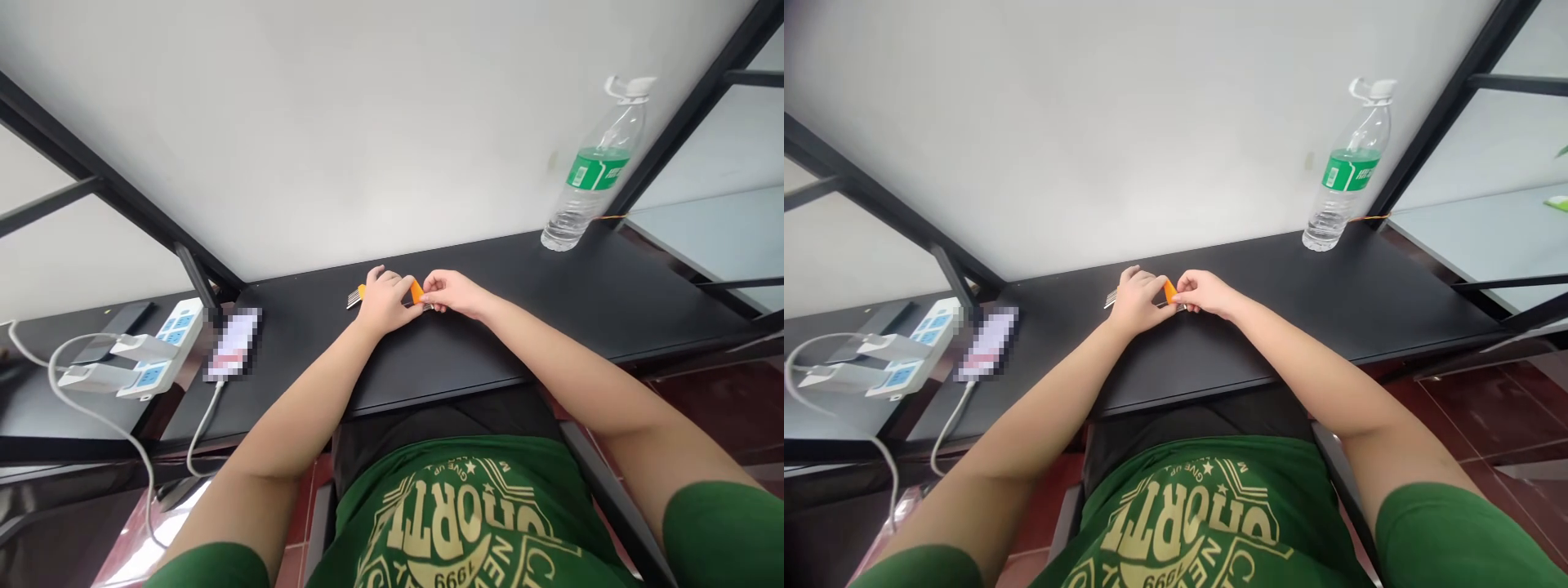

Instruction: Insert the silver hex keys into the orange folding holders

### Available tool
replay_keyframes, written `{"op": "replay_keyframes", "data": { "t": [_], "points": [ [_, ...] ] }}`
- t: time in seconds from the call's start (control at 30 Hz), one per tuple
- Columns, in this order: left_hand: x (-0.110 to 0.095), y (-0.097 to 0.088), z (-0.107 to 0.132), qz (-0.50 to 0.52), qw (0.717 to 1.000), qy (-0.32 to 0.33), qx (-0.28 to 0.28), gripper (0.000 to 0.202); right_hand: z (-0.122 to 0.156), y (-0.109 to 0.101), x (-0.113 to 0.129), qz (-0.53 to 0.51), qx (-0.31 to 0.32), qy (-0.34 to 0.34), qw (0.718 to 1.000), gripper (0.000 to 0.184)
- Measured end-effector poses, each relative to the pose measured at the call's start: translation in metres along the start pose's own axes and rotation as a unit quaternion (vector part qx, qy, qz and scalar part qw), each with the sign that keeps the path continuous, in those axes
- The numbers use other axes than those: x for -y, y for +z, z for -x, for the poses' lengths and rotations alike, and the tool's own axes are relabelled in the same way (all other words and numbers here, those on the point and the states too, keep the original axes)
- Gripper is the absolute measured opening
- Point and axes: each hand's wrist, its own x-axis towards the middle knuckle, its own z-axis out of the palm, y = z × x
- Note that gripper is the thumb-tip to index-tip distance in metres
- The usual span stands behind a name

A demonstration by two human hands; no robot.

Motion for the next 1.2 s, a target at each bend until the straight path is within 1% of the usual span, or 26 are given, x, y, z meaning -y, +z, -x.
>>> {"op": "replay_keyframes", "data": {
  "t": [0.07, 0.13, 0.2, 0.27, 0.33, 0.4, 0.47, 0.53, 0.6, 0.63, 0.67, 0.73, 0.8, 0.87, 0.93, 1.0, 1.2],
  "points": [
    [0.0, -0.001, 0.0, 0.001, 1.0, 0.013, 0.009, 0.021, -0.001, 0.002, -0.001, 0.027, 0.009, 0.001, 1.0, 0.028],
    [0.004, -0.003, -0.001, 0.008, 1.0, 0.011, 0.022, 0.023, 0.001, -0.003, 0.002, 0.095, -0.002, -0.029, 0.995, 0.027],
    [0.008, -0.005, -0.003, 0.019, 0.999, 0.003, 0.034, 0.025, 0.006, -0.013, 0.006, 0.205, -0.017, -0.089, 0.975, 0.021],
    [0.012, -0.01, -0.004, 0.026, 0.998, 0.007, 0.049, 0.023, 0.011, -0.023, 0.011, 0.317, 0.001, -0.131, 0.939, 0.014],
    [0.012, -0.016, -0.003, 0.025, 0.997, 0.005, 0.075, 0.022, 0.014, -0.028, 0.013, 0.395, 0.046, -0.118, 0.91, 0.008],
    [0.011, -0.022, 0.001, 0.024, 0.994, -0.009, 0.102, 0.023, 0.014, -0.026, 0.014, 0.454, 0.081, -0.096, 0.882, 0.008],
    [0.009, -0.026, 0.006, 0.022, 0.991, -0.028, 0.127, 0.027, 0.013, -0.02, 0.017, 0.509, 0.097, -0.089, 0.85, 0.01],
    [0.009, -0.028, 0.011, 0.017, 0.989, -0.036, 0.144, 0.032, 0.012, -0.012, 0.021, 0.551, 0.106, -0.072, 0.825, 0.008],
    [0.01, -0.027, 0.015, 0.007, 0.988, -0.035, 0.152, 0.035, 0.013, -0.007, 0.026, 0.57, 0.11, -0.042, 0.813, 0.007],
    [0.011, -0.027, 0.017, 0.002, 0.988, -0.037, 0.151, 0.036, 0.014, -0.006, 0.028, 0.568, 0.108, -0.031, 0.816, 0.009],
    [0.013, -0.026, 0.018, -0.002, 0.988, -0.042, 0.147, 0.036, 0.015, -0.006, 0.029, 0.555, 0.101, -0.028, 0.825, 0.011],
    [0.014, -0.025, 0.019, -0.006, 0.99, -0.053, 0.134, 0.035, 0.016, -0.008, 0.029, 0.5, 0.073, -0.038, 0.862, 0.013],
    [0.015, -0.023, 0.019, -0.006, 0.991, -0.06, 0.12, 0.032, 0.017, -0.011, 0.025, 0.427, 0.045, -0.065, 0.901, 0.011],
    [0.015, -0.022, 0.02, -0.004, 0.992, -0.062, 0.11, 0.03, 0.017, -0.013, 0.02, 0.379, 0.031, -0.1, 0.919, 0.01],
    [0.015, -0.021, 0.02, 0.0, 0.993, -0.06, 0.1, 0.03, 0.017, -0.014, 0.016, 0.362, 0.028, -0.125, 0.923, 0.009],
    [0.015, -0.02, 0.021, 0.002, 0.994, -0.057, 0.093, 0.03, 0.018, -0.013, 0.015, 0.355, 0.028, -0.135, 0.925, 0.01],
    [0.014, -0.018, 0.022, 0.006, 0.994, -0.051, 0.094, 0.028, 0.024, -0.016, 0.02, 0.347, 0.021, -0.159, 0.924, 0.012]
  ]
}}
